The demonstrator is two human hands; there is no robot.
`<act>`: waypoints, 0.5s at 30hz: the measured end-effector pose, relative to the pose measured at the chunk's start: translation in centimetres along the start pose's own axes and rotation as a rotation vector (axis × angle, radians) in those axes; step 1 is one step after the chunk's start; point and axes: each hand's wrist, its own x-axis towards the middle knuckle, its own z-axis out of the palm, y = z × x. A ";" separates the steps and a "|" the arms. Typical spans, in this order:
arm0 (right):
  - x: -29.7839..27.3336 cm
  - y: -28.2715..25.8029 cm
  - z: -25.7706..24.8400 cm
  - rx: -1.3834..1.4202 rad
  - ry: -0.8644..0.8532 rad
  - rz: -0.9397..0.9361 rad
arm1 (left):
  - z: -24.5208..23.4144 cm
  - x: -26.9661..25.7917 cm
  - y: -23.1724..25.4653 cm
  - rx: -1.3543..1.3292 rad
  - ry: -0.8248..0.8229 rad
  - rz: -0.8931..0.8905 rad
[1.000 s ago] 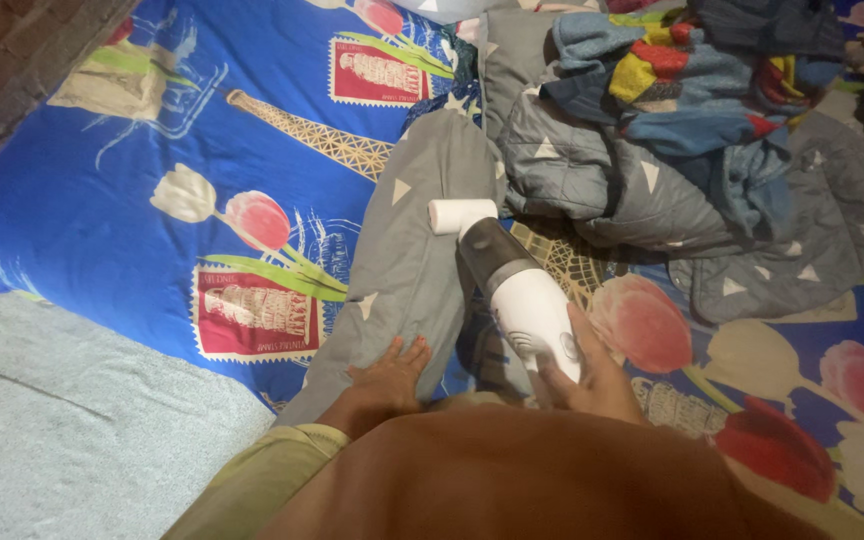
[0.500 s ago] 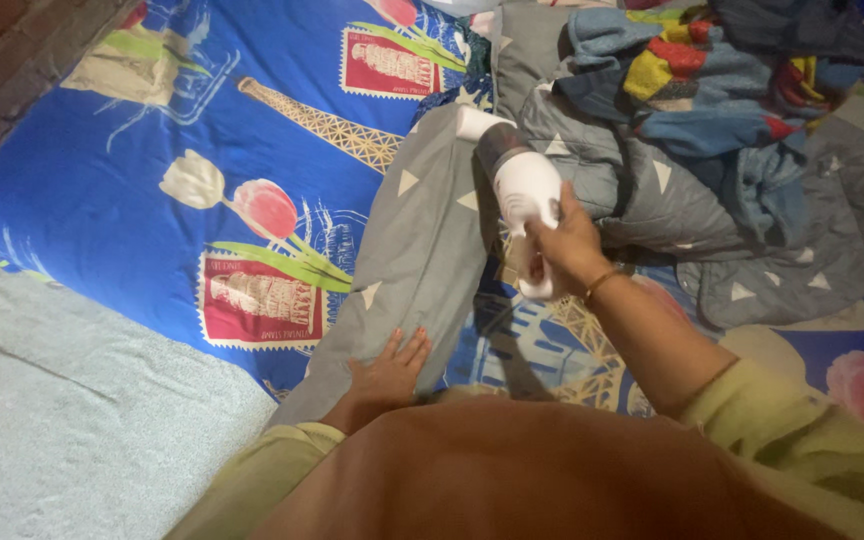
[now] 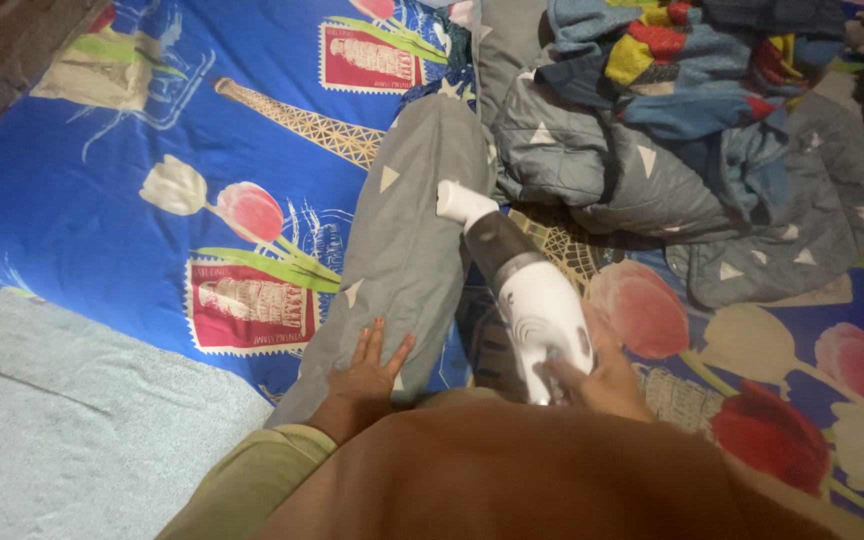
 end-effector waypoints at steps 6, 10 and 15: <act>3.9 1.7 0.9 -0.080 -0.022 -0.049 | -0.3 -0.2 0.6 -0.058 0.011 -0.020; 10.5 0.4 1.1 -0.357 0.017 -0.090 | -1.3 -0.2 1.2 -0.103 -0.048 -0.060; 15.0 -2.9 0.8 -0.423 -0.037 -0.120 | -1.6 -0.4 0.7 -0.153 -0.046 -0.053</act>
